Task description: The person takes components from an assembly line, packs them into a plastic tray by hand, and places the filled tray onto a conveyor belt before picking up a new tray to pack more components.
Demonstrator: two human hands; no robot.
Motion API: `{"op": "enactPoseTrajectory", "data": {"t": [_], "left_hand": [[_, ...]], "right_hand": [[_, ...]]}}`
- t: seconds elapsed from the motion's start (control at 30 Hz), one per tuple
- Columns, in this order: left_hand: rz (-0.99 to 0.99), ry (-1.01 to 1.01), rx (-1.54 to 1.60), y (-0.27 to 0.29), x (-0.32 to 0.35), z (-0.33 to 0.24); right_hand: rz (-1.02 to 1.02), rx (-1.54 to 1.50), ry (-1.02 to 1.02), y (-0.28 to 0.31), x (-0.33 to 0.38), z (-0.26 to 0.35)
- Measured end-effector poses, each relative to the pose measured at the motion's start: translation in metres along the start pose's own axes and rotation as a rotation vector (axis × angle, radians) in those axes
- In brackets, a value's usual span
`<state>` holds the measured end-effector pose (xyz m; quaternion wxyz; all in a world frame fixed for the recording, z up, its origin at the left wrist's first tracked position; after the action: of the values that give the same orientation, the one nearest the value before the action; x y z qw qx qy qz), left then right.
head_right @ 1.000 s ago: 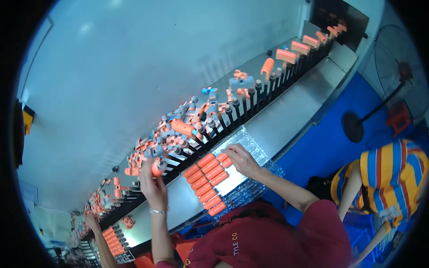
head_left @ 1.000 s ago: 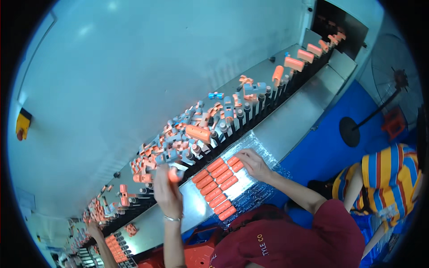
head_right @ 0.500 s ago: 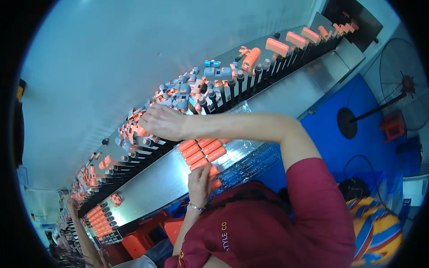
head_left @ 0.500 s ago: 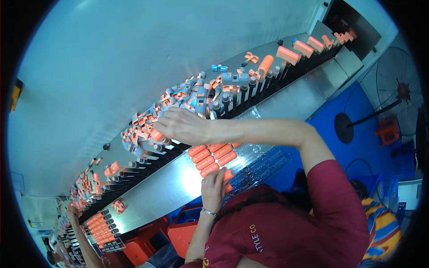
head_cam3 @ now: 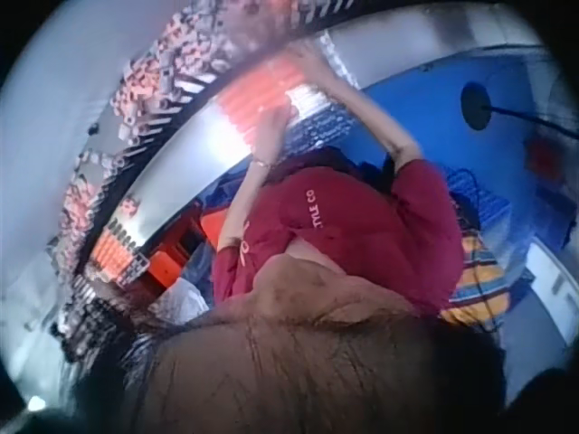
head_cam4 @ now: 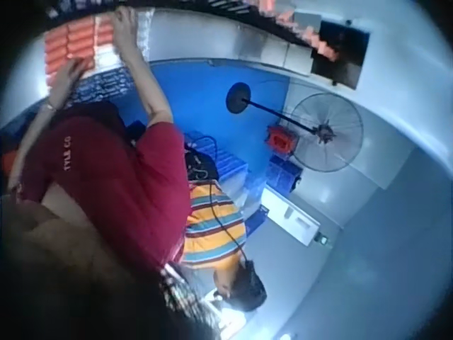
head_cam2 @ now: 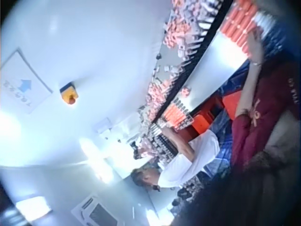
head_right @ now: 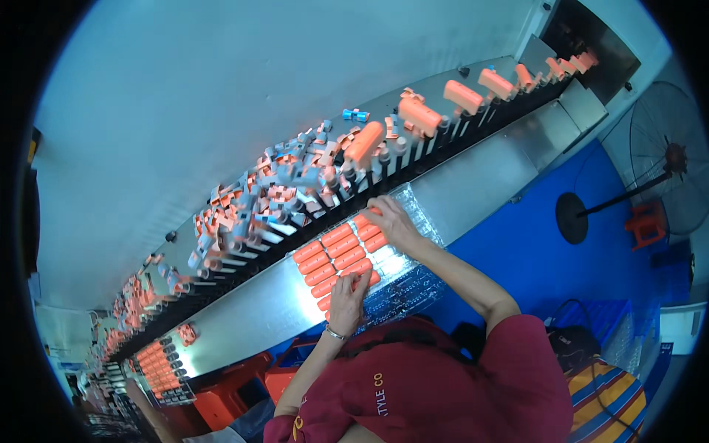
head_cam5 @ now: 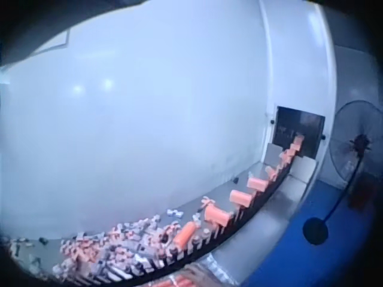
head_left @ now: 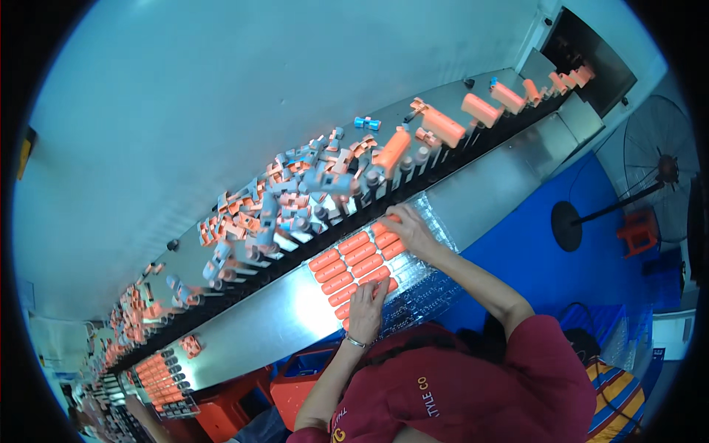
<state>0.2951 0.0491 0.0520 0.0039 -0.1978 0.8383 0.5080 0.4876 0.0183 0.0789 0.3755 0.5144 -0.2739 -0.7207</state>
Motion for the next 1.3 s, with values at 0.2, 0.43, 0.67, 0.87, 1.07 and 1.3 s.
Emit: {"op": "enactPoseTrajectory", "data": {"t": [0.2,0.43,0.67,0.87,1.07,1.3], "left_hand": [[-0.045,0.005,0.241,0.057,-0.025,-0.025],[-0.247,-0.008,-0.012,0.228,-0.171,-0.039],[0.194,0.038,-0.190,0.220,-0.186,0.014],[-0.293,0.057,-0.291,0.245,-0.103,0.013],[-0.577,0.159,-0.123,0.216,-0.018,0.028],[-0.127,0.101,0.010,0.093,0.027,-0.002]], "right_hand": [[-0.065,-0.109,-0.085,0.000,0.026,0.018],[-0.143,-0.153,-0.270,0.006,0.042,0.002],[-0.167,-0.128,-0.245,0.010,0.039,0.011],[-0.246,-0.194,-0.221,0.033,0.037,0.021],[-0.461,0.009,-0.150,0.148,-0.099,0.040],[0.225,0.089,0.190,0.062,-0.187,0.055]]}}
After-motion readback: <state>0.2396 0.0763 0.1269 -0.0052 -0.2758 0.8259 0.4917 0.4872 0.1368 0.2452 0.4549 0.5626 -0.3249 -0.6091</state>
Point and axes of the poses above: each hand's wrist, its own x-axis away from the middle knuckle, its own y-axis out of the back of the hand, z = x × y, the point moved 8 cm from there along -x, towards the middle knuckle, and after that the axes turned 9 degrees about y, right-handed, at the moved point
